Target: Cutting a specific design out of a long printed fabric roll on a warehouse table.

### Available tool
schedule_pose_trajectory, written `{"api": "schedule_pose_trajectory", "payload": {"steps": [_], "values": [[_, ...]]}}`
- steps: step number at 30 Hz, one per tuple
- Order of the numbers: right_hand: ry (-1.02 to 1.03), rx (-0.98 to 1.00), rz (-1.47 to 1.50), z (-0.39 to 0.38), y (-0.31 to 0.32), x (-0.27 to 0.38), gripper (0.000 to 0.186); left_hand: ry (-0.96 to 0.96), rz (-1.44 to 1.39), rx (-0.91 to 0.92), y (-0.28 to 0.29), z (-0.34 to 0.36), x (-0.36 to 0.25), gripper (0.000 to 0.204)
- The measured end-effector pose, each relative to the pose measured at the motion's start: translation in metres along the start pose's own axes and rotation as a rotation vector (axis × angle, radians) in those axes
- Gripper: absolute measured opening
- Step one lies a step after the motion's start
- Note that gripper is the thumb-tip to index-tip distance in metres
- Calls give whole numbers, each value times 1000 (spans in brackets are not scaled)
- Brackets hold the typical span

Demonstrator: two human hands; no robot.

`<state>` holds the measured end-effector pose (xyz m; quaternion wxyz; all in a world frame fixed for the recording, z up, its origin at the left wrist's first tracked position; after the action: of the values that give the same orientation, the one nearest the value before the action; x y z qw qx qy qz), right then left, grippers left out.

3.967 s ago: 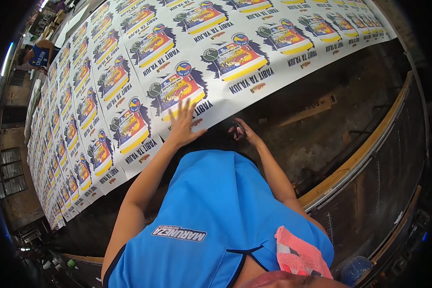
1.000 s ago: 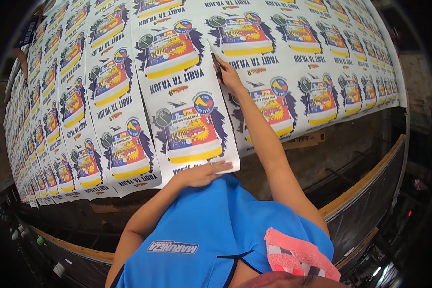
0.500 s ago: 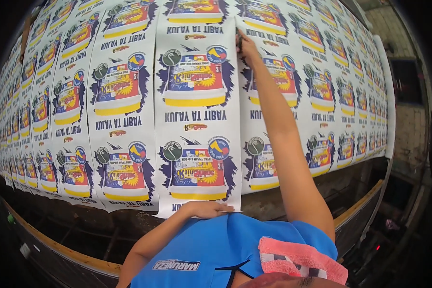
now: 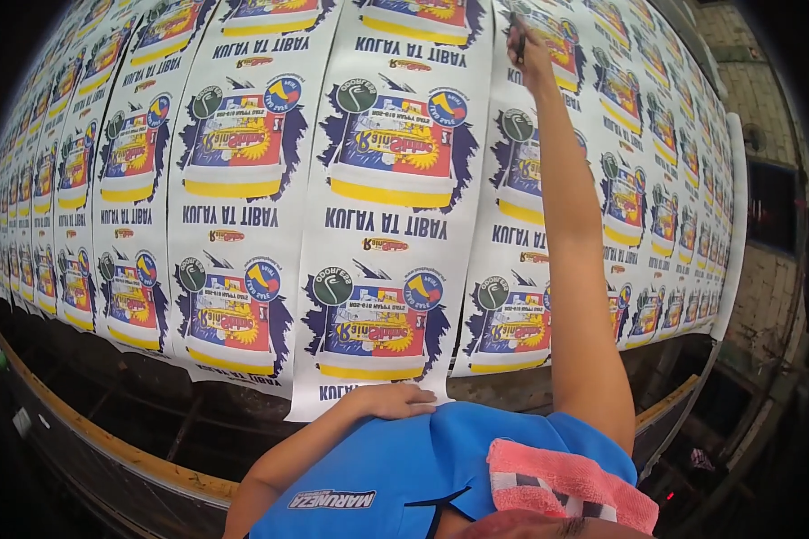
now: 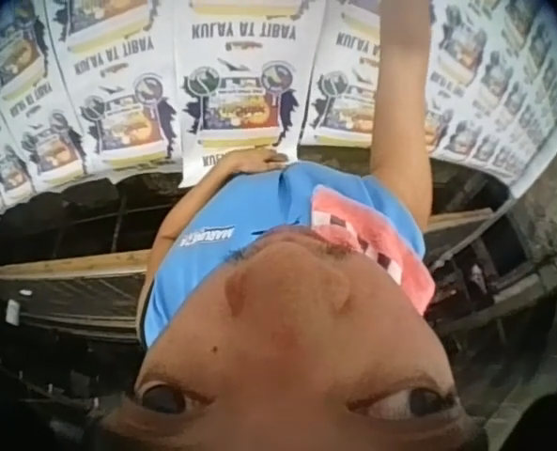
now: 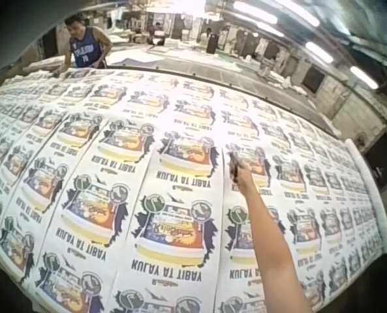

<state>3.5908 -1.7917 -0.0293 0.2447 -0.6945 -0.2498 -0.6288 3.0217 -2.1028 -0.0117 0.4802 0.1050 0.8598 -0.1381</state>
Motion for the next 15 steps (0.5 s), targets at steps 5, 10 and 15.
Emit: {"api": "schedule_pose_trajectory", "payload": {"steps": [5,10,15], "values": [[-202,-57,-138,-161,78,-12,35,-99,-105,-192,14,-7,-23,52],[-267,-238,-25,-340,223,-35,44,-82,94,-474,13,1,-28,50],[-214,-571,106,-500,366,-23,46,-82,467,-443,-16,9,-13,58]]}}
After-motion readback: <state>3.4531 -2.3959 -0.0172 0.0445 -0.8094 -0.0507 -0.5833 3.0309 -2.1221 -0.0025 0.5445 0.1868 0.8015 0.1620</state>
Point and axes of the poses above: each hand's wrist, its own z-axis towards the middle knuckle, its own y-axis out of the back of the hand, x = y × z, the point moved 3 cm from there along z, towards the middle knuckle, and after that the axes turned 12 degrees about -x, right-handed, at the moved point
